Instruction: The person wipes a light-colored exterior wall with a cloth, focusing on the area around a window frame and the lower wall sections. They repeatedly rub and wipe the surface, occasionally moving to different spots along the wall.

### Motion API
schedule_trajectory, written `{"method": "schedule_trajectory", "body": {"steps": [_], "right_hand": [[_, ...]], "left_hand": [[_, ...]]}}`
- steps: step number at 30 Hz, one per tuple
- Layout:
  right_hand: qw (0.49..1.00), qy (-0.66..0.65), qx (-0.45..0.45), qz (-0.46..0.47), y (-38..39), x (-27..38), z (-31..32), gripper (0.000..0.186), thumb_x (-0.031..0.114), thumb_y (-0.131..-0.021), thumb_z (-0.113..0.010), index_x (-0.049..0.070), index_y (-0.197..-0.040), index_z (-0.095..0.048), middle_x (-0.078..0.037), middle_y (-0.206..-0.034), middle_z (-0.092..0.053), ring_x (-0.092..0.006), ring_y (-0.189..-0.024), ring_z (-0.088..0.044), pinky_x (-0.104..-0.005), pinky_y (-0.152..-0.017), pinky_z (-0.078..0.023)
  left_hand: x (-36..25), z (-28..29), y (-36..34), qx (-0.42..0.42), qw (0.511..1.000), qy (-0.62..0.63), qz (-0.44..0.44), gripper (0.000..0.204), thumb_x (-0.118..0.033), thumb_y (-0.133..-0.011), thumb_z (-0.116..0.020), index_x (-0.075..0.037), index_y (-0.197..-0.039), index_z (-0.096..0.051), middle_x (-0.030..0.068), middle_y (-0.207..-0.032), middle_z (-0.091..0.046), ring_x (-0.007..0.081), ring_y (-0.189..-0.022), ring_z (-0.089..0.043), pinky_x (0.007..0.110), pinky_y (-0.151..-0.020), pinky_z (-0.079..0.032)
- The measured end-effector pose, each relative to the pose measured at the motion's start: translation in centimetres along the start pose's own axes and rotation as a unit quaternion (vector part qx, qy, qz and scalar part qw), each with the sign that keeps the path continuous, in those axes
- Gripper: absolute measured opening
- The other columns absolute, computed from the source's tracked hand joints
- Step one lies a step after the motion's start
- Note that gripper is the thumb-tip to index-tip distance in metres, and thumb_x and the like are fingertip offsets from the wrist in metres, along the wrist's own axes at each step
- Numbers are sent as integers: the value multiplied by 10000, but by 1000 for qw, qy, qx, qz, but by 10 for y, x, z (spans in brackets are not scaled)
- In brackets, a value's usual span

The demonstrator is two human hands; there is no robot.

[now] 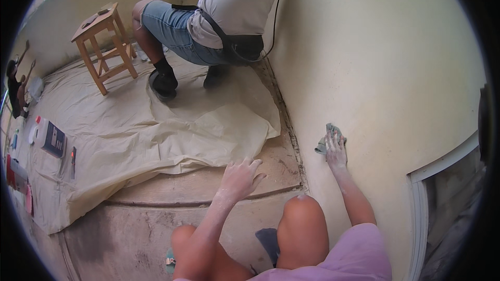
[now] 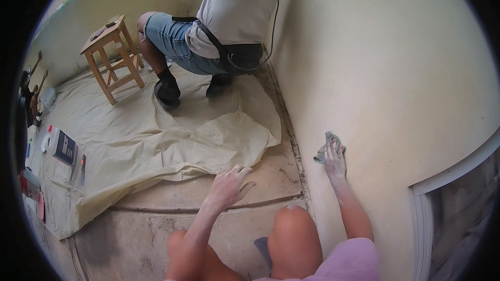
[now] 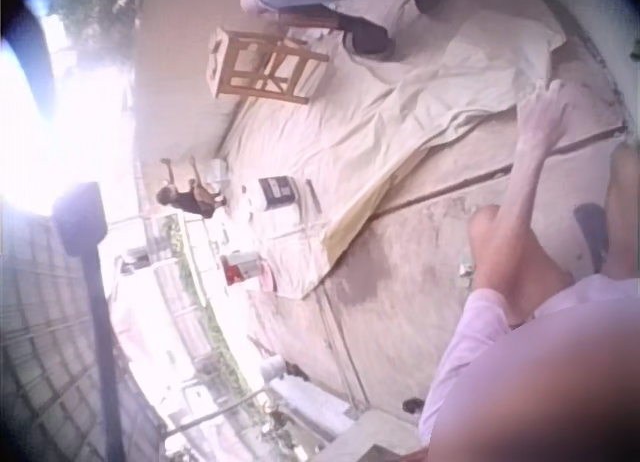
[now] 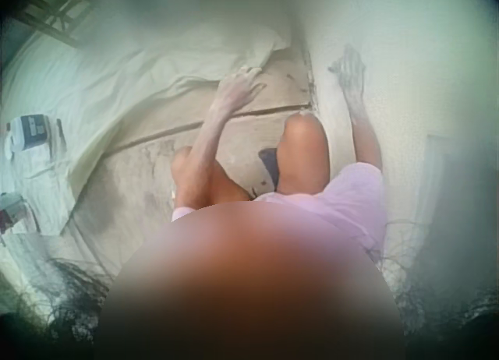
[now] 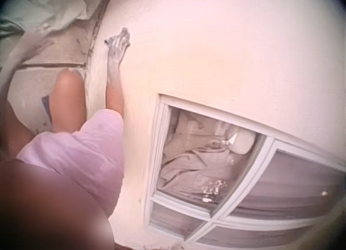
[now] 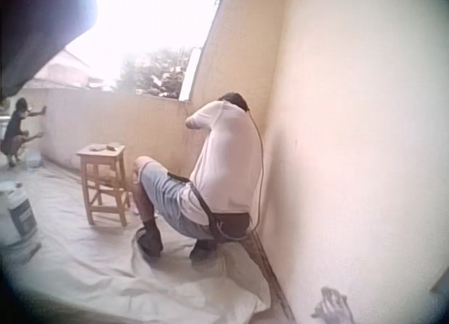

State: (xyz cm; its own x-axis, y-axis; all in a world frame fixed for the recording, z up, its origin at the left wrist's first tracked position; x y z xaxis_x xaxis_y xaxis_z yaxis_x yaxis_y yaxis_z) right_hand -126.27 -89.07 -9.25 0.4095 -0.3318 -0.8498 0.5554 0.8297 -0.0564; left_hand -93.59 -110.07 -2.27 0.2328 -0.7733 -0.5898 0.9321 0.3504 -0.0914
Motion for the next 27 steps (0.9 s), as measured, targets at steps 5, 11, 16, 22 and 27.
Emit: {"method": "schedule_trajectory", "body": {"steps": [5, 11, 16, 22, 27], "right_hand": [[965, 42, 16, 258, 58, 132, -72, 539, 267, -928, -438, -10, -1392, -438, -153, -1466, -401, -341, -1379, -311, -547, -1104, -260], [995, 81, -48, 45, -181, 10, -11, 552, 259, -939, -429, 15, -1433, -391, -138, -1494, -363, -344, -1393, -278, -529, -1115, -244], [997, 64, -30, -10, -210, 9, -2, 592, 267, -925, -453, 10, -1449, -355, -129, -1522, -321, -346, -1412, -246, -539, -1143, -198], [988, -37, 54, 141, -81, 119, -65, 544, 260, -940, -428, 18, -1426, -395, -124, -1535, -298, -347, -1424, -224, -553, -1146, -170], [999, -33, -1, -19, -199, -33, 21, 527, 226, -946, -442, 43, -1438, -394, -81, -1528, -325, -323, -1420, -238, -541, -1123, -214]], "left_hand": [[26, 34, 15, -63, 997, -31, 42, 403, -348, -899, -613, -95, -1211, -587, 114, -1136, -591, 301, -1102, -543, 426, -946, -418], [48, 62, 45, -94, 988, -51, 115, 351, -254, -865, -659, -69, -1159, -608, 124, -1119, -595, 318, -1066, -551, 420, -919, -428], [67, 66, 66, -120, 971, -53, 201, 331, -189, -834, -684, -78, -1138, -619, 119, -1120, -602, 326, -1068, -552, 422, -917, -430], [57, 68, 72, -95, 972, -83, 198, 326, -165, -815, -698, -79, -1121, -628, 114, -1117, -604, 312, -1065, -559, 410, -907, -438], [29, 72, 45, -106, 981, -73, 143, 313, -200, -826, -694, -88, -1113, -638, 102, -1098, -609, 291, -1022, -567, 422, -887, -425]]}}
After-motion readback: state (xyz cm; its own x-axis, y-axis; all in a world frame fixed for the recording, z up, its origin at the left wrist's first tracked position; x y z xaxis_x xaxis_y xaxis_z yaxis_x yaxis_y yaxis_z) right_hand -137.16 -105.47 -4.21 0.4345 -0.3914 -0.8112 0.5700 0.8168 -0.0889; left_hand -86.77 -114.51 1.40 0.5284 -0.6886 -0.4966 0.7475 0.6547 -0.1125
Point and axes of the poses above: each hand's wrist, its own y-axis away from the middle knuckle, its own z-axis out of the back of the hand, x = y × z, the point moved 8 cm from there along -y, towards the middle knuckle
